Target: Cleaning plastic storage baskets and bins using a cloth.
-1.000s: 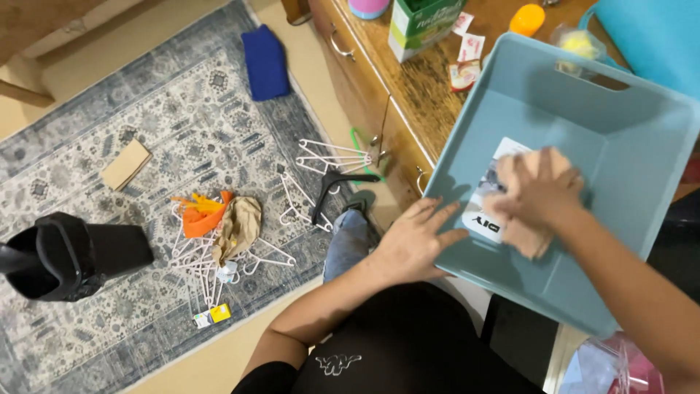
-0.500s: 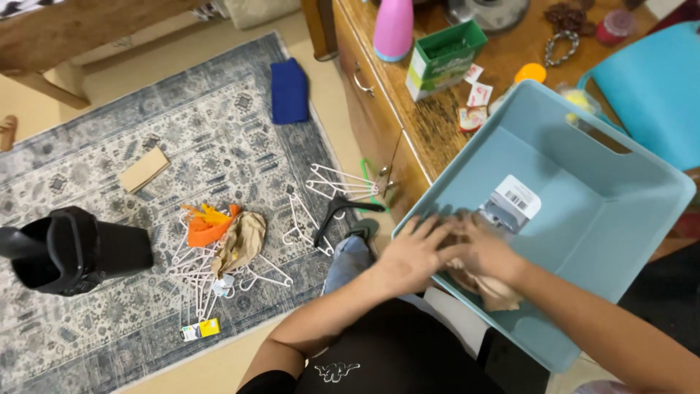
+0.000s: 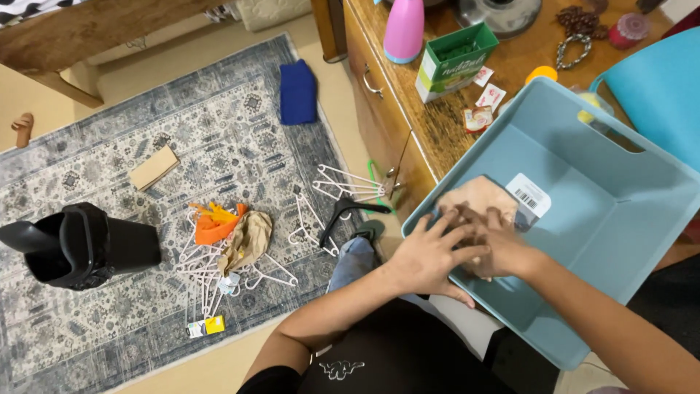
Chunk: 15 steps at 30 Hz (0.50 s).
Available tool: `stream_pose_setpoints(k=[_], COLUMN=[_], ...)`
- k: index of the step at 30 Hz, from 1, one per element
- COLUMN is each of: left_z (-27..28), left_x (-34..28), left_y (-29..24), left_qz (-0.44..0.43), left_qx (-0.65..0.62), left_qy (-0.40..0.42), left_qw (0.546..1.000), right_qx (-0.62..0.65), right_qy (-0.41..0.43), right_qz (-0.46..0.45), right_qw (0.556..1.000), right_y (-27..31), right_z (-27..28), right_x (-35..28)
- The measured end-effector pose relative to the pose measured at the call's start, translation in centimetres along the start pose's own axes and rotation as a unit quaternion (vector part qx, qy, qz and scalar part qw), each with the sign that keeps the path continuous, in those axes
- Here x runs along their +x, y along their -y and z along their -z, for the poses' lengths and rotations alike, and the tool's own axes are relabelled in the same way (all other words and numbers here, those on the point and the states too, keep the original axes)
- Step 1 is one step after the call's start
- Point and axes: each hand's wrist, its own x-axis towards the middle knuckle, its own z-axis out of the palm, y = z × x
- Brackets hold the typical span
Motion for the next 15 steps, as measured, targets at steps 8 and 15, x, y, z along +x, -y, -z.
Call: stream_pose_setpoints(k=[8, 15], left_z=[0.3, -0.1], left_x=[0.3, 0.4], left_y=[0.1, 0.1], left_qz=[0.006, 0.01], left_qx=[-0.018, -0.013], left_qy=[-0.001, -0.014], left_qw=[1.0, 1.0], right_qx=[0.145, 0.037], right_qy=[-0.074, 0.015], right_qz=[-0.157, -0.271], right_qw=[0.974, 0.962], right_y=[-6.1, -6.2], right_z=[0.4, -5.0], right_x=[0.6, 2.4])
